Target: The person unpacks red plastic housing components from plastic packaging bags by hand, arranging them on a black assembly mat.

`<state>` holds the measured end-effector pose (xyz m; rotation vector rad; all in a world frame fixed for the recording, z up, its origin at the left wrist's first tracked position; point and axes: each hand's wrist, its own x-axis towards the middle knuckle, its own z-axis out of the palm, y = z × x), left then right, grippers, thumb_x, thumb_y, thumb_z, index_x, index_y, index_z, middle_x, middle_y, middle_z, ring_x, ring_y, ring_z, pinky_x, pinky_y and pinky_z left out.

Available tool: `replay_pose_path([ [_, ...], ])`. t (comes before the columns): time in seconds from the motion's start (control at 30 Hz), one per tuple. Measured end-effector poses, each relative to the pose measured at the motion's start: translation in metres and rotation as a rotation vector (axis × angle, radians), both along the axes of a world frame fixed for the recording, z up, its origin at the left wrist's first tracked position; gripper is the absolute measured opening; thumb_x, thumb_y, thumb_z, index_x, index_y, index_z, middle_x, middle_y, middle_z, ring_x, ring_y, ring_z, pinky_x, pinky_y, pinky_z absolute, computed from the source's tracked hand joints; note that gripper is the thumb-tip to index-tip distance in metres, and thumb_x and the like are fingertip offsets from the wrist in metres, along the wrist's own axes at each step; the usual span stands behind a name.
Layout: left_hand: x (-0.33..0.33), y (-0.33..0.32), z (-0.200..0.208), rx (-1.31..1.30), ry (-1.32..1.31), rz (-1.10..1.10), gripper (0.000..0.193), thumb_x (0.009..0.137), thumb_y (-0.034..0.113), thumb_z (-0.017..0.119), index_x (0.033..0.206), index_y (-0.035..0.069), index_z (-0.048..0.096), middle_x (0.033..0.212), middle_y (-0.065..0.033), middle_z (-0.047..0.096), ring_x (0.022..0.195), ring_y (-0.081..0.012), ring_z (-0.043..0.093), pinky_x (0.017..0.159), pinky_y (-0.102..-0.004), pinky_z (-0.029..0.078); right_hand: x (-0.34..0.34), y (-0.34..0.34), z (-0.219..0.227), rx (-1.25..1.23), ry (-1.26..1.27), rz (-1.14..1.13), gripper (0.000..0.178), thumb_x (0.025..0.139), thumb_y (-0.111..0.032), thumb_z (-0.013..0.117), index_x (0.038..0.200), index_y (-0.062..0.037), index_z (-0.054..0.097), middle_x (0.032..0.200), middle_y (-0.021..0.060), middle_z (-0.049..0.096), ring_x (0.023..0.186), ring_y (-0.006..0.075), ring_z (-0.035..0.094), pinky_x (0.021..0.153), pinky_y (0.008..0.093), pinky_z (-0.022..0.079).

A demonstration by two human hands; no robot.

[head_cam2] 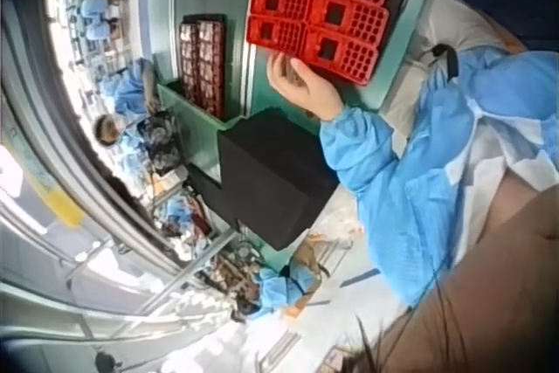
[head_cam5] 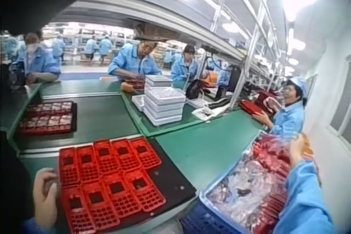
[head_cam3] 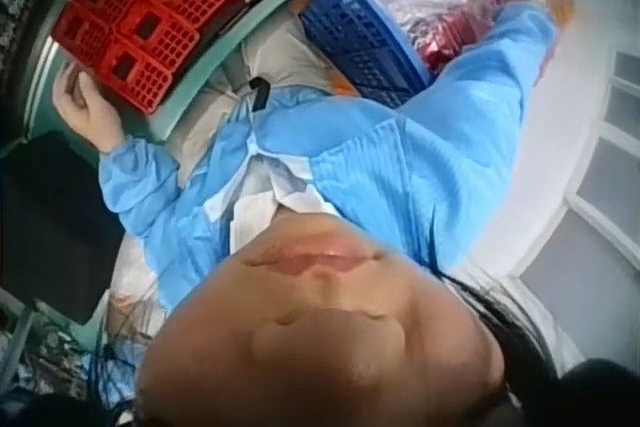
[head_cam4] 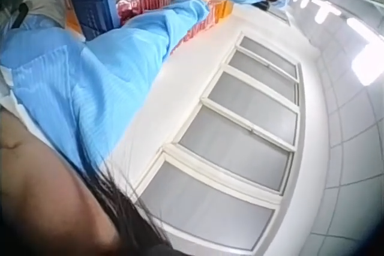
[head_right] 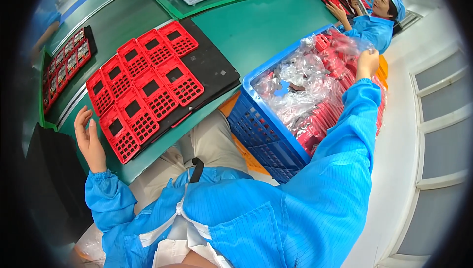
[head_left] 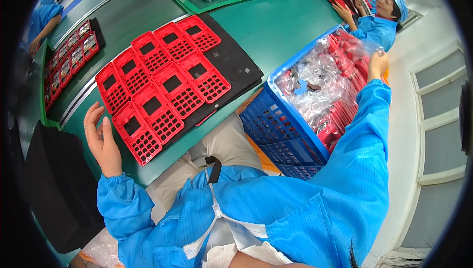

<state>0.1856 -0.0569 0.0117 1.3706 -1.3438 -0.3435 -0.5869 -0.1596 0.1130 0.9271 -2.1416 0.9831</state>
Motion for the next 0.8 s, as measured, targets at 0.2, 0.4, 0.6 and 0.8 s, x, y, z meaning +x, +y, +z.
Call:
replay_pose_path([
  [0.2,0.009,-0.004,-0.01,0.003,0.04,0.068,0.024,0.093,0.008,0.049,0.115,0.002,0.055,0.129,-0.0081,0.049,0.112,-0.017,0.051,0.088,-0.0275,0.042,0.088,-0.026,-0.022,0.258,0.419,0.179,0.05,0.069,-0.008,0.062,0.118,-0.0037,0.055,0.115,0.0206,0.057,0.108,0.0379,0.052,0.095,0.0444,0.042],
  [0.4,0.013,-0.009,-0.016,0.006,0.064,0.114,0.024,0.094,0.01,0.05,0.117,0.003,0.055,0.126,-0.0075,0.052,0.111,-0.0168,0.052,0.09,-0.028,0.042,0.064,-0.091,-0.099,0.814,0.149,0.147,0.054,0.075,-0.034,0.067,0.121,-0.0098,0.049,0.126,0.0172,0.05,0.115,0.0391,0.049,0.092,0.0508,0.044],
  [0.6,0.018,-0.013,-0.02,-0.002,0.103,0.124,0.024,0.095,0.011,0.05,0.117,0.004,0.055,0.126,-0.0071,0.052,0.109,-0.0165,0.053,0.089,-0.0288,0.042,0.067,-0.088,-0.102,0.723,0.318,0.089,0.038,0.083,-0.027,0.055,0.116,-0.0097,0.048,0.106,0.0179,0.06,0.091,0.0375,0.063,0.071,0.0495,0.051],
  [0.8,0.011,-0.011,-0.015,-0.018,0.067,0.088,0.02,0.094,0.009,0.049,0.112,0.004,0.056,0.126,-0.0081,0.051,0.109,-0.0162,0.053,0.086,-0.028,0.043,0.082,-0.06,-0.046,0.562,0.091,0.14,0.042,0.081,-0.036,0.056,0.11,-0.0052,0.052,0.099,0.0254,0.063,0.092,0.0427,0.061,0.079,0.0505,0.048],
])
